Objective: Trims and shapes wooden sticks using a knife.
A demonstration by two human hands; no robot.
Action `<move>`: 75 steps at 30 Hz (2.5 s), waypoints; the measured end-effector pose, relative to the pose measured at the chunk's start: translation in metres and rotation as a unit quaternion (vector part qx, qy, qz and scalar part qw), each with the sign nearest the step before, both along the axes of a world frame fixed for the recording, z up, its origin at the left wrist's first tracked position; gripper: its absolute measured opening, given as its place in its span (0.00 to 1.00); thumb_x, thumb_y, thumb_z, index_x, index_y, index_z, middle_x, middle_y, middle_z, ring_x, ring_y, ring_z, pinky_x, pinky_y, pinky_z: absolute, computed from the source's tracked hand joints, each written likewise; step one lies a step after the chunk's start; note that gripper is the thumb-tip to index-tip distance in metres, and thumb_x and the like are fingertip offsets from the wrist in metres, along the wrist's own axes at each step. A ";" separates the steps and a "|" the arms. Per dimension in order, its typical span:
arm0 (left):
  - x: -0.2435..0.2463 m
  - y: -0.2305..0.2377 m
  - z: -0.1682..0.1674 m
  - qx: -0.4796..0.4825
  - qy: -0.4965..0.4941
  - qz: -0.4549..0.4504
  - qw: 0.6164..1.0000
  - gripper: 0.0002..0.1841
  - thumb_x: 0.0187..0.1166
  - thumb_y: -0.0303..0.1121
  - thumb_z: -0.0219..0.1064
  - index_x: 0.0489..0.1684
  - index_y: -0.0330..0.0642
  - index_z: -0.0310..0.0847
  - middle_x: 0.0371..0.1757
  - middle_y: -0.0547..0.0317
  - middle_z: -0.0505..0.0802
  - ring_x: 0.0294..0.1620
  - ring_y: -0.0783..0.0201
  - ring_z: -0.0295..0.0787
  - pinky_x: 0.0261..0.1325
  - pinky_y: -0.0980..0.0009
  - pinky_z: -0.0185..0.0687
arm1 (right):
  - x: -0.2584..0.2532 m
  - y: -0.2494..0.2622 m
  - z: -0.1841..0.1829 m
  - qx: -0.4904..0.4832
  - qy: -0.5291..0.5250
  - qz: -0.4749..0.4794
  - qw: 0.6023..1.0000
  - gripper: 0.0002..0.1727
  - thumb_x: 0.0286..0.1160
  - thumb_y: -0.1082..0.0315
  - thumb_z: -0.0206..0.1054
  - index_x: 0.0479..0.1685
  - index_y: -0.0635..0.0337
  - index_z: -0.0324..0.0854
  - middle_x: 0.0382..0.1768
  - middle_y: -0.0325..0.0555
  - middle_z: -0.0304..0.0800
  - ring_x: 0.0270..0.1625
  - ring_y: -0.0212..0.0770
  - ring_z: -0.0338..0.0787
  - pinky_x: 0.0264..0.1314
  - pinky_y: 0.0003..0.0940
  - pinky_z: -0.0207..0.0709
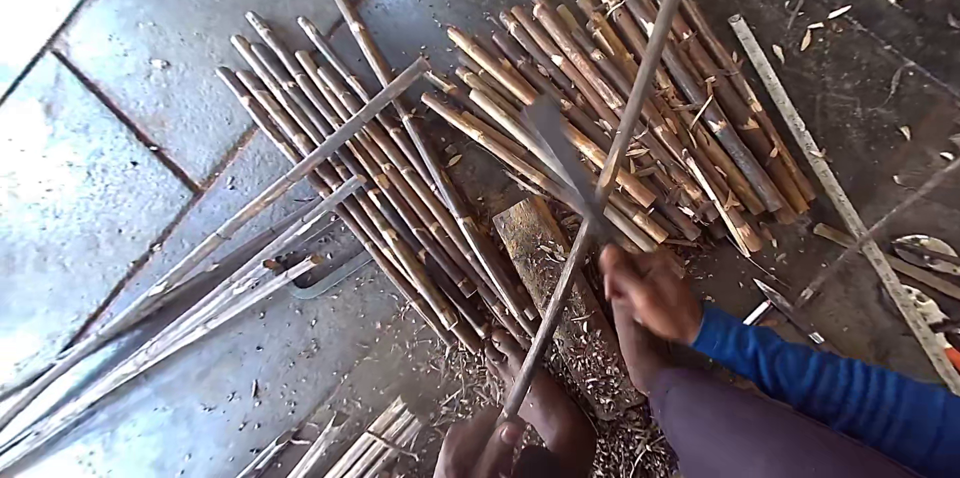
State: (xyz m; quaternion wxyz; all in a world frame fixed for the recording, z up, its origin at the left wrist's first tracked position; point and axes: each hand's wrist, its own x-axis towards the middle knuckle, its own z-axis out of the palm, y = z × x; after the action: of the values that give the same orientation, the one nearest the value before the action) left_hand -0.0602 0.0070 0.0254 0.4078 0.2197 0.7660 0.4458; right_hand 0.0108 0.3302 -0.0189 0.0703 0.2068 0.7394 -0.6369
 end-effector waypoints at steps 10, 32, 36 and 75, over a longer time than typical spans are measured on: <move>0.001 -0.005 -0.005 0.011 -0.013 0.007 1.000 0.29 0.83 0.62 0.61 0.40 0.41 0.91 0.18 0.63 0.87 0.14 0.72 0.80 0.19 0.70 0.81 | 0.005 0.006 0.013 0.124 -0.011 0.226 0.966 0.40 0.79 0.24 0.49 0.27 0.51 0.87 0.16 0.42 0.79 0.25 0.45 0.85 0.32 0.55 0.79; 0.012 0.005 0.006 -0.097 0.157 0.063 0.981 0.19 0.68 0.48 0.82 0.27 0.39 0.89 0.15 0.64 0.85 0.13 0.79 0.75 0.19 0.77 0.75 | -0.002 -0.003 0.018 0.075 -0.006 0.236 0.969 0.34 0.80 0.29 0.56 0.35 0.51 0.89 0.18 0.41 0.82 0.25 0.41 0.84 0.30 0.49 0.79; 0.017 -0.036 0.010 -0.130 0.013 -0.030 0.991 0.19 0.77 0.43 0.75 0.31 0.32 0.87 0.19 0.52 0.87 0.18 0.65 0.81 0.26 0.61 0.80 | -0.032 0.022 0.027 -0.187 0.017 -0.032 0.982 0.27 0.91 0.44 0.51 0.62 0.56 0.86 0.15 0.37 0.75 0.13 0.29 0.73 0.17 0.28 0.74; 0.015 0.017 0.017 -0.062 0.179 0.059 0.980 0.20 0.86 0.51 0.64 0.55 0.42 0.87 0.25 0.63 0.90 0.19 0.76 0.81 0.23 0.75 0.81 | 0.004 0.015 0.017 0.134 0.010 0.174 0.976 0.35 0.85 0.31 0.49 0.30 0.51 0.87 0.15 0.39 0.79 0.22 0.42 0.84 0.28 0.52 0.80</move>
State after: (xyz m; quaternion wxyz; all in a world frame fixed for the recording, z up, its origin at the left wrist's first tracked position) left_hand -0.0457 0.0239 0.0421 0.2504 0.2249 0.8641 0.3742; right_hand 0.0152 0.3455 -0.0019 0.1446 0.0763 0.8433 -0.5119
